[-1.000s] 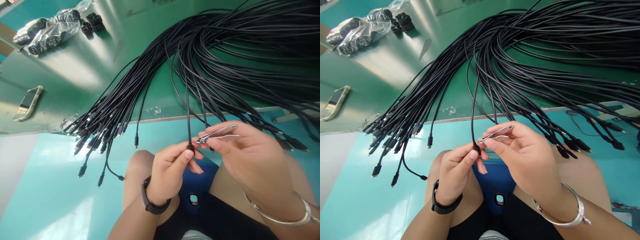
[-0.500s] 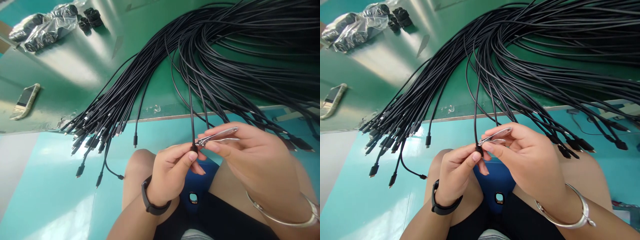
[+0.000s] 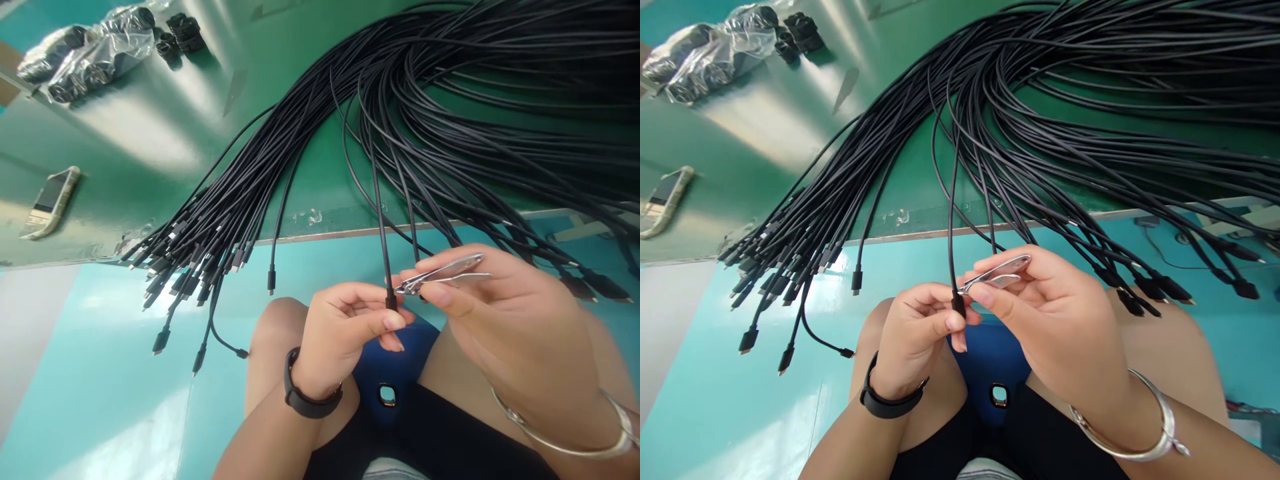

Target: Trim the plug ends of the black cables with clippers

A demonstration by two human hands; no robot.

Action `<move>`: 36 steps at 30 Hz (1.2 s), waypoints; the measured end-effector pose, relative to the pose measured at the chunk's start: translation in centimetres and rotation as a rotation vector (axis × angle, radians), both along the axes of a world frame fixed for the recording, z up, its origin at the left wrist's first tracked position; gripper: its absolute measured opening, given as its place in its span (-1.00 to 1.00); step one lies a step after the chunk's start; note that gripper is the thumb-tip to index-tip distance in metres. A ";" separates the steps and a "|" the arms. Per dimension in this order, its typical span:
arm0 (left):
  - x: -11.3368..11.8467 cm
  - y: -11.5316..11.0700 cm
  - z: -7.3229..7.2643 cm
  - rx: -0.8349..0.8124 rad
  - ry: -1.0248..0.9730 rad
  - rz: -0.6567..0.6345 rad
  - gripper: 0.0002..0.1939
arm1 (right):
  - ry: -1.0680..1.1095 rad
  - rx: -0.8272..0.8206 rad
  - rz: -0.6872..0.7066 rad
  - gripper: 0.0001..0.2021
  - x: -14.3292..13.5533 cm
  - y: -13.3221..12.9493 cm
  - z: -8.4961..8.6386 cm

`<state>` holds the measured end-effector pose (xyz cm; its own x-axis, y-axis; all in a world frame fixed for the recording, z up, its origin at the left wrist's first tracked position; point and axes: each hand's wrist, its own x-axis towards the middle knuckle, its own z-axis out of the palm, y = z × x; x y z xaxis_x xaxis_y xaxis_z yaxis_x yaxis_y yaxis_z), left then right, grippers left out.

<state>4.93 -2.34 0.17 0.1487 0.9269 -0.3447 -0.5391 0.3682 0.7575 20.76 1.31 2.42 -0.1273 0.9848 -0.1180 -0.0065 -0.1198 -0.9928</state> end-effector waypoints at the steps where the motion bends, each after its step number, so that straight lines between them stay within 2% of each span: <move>1: 0.1 0.0 0.0 -0.004 0.000 0.034 -0.83 | 0.014 0.002 0.002 -0.87 0.0 -0.2 0.0; 6: 0.8 -0.1 0.0 0.001 0.058 0.211 -0.66 | -0.032 0.068 -0.037 -0.94 -0.5 -0.7 -0.1; 19: 1.6 0.0 0.7 0.050 0.202 0.324 -0.67 | -0.149 0.045 -0.064 -0.86 -1.1 -0.7 0.4; 25: 1.7 0.0 0.7 0.041 0.250 0.337 -0.66 | -0.223 0.072 -0.047 -0.88 -1.0 -0.7 0.3; 31: 1.8 0.0 0.9 0.010 0.251 0.312 -0.66 | -0.272 0.087 -0.090 -0.84 -1.1 -0.7 0.1; 36: 1.9 -0.2 0.5 -0.018 0.281 0.254 -0.64 | -0.078 0.025 -0.149 -0.86 -1.1 -0.3 0.0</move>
